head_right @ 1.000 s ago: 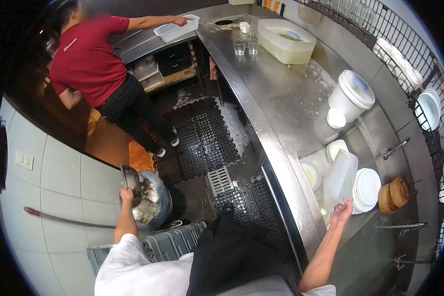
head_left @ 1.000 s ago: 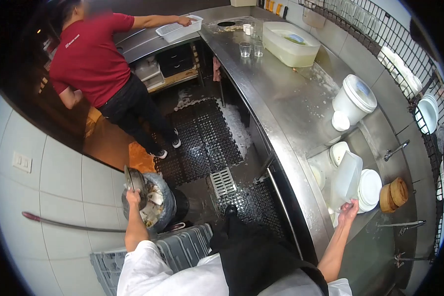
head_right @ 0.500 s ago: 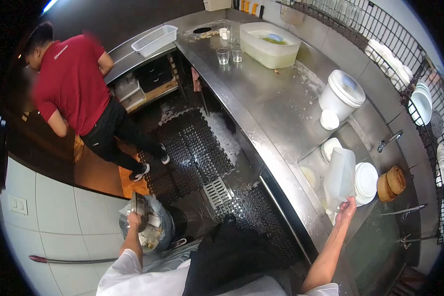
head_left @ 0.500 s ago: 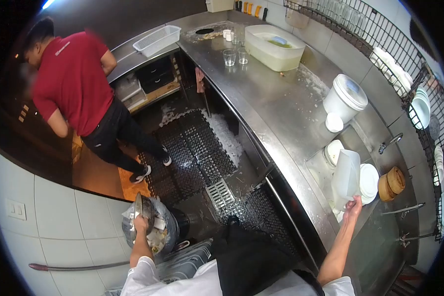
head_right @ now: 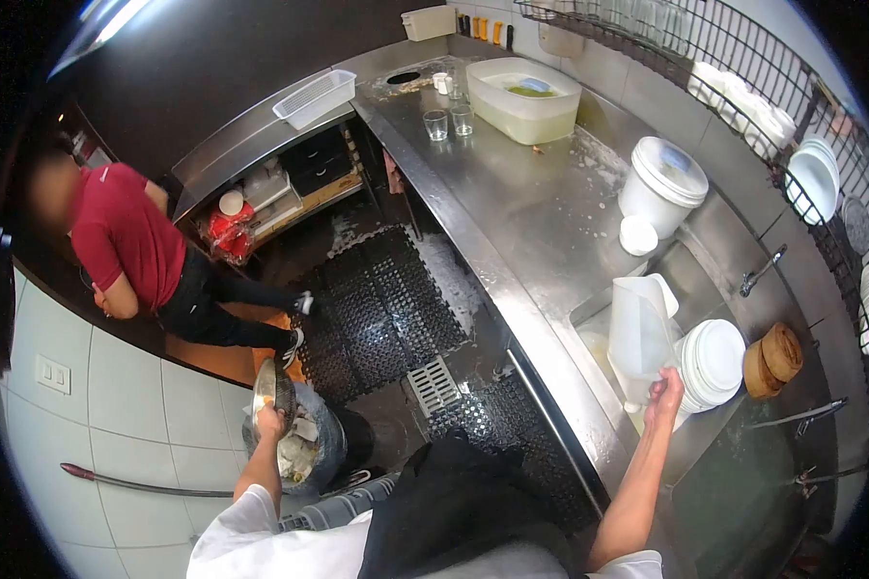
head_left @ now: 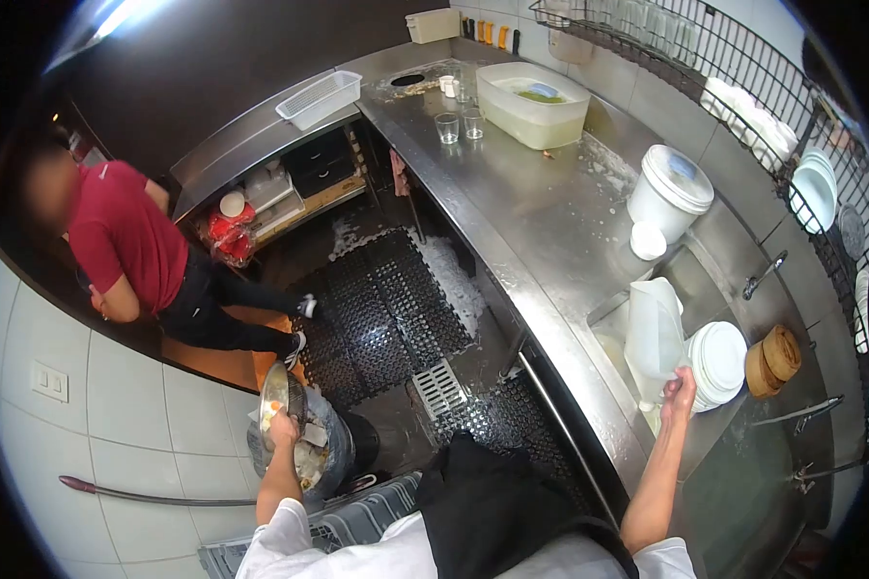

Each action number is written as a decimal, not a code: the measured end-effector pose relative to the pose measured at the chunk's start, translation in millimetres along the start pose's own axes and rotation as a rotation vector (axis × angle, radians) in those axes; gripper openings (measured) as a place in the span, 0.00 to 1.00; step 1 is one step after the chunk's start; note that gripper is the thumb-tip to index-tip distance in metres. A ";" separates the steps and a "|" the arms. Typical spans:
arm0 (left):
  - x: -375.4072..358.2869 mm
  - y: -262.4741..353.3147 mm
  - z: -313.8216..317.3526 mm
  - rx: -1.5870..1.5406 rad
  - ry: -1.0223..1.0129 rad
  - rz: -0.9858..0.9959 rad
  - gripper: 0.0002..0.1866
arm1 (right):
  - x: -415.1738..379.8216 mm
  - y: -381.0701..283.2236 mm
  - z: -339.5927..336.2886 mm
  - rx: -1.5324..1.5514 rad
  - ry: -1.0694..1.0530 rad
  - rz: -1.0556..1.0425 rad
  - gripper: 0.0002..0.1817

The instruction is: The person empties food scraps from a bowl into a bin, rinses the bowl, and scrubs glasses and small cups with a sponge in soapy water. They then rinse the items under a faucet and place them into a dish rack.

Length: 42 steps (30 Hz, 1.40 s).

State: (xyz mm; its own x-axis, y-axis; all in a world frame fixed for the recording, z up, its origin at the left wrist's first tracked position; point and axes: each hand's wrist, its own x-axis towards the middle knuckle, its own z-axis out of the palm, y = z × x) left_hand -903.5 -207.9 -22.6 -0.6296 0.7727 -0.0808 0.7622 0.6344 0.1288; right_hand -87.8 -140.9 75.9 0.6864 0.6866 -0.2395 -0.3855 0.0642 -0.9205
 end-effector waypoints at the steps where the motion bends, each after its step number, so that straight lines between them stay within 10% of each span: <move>1: -10.2 10.4 -12.3 -0.054 0.109 -0.027 0.11 | 0.7 -1.4 0.0 -0.008 -0.023 0.018 0.07; 9: -35.2 77.9 -63.7 -0.032 -0.138 0.232 0.13 | 1.9 -22.4 23.0 -0.140 -0.083 0.163 0.09; 19: -7.8 262.7 -101.8 -0.191 0.015 0.758 0.05 | -9.3 -30.2 141.9 0.350 -0.089 0.496 0.16; 30: 47.1 403.6 -136.4 -0.241 0.199 1.548 0.14 | -26.9 1.3 179.3 0.285 0.098 -0.016 0.09; 42: 31.7 597.3 -55.3 -0.315 0.083 1.875 0.14 | -42.8 -44.7 73.8 0.107 0.380 -0.219 0.09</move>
State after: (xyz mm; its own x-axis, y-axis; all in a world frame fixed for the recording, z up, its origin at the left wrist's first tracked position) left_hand -476.5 194.4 106.4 0.8465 0.3555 0.3963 0.3304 -0.9345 0.1327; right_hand -145.4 -119.7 150.1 0.9289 0.3354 -0.1570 -0.2536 0.2671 -0.9297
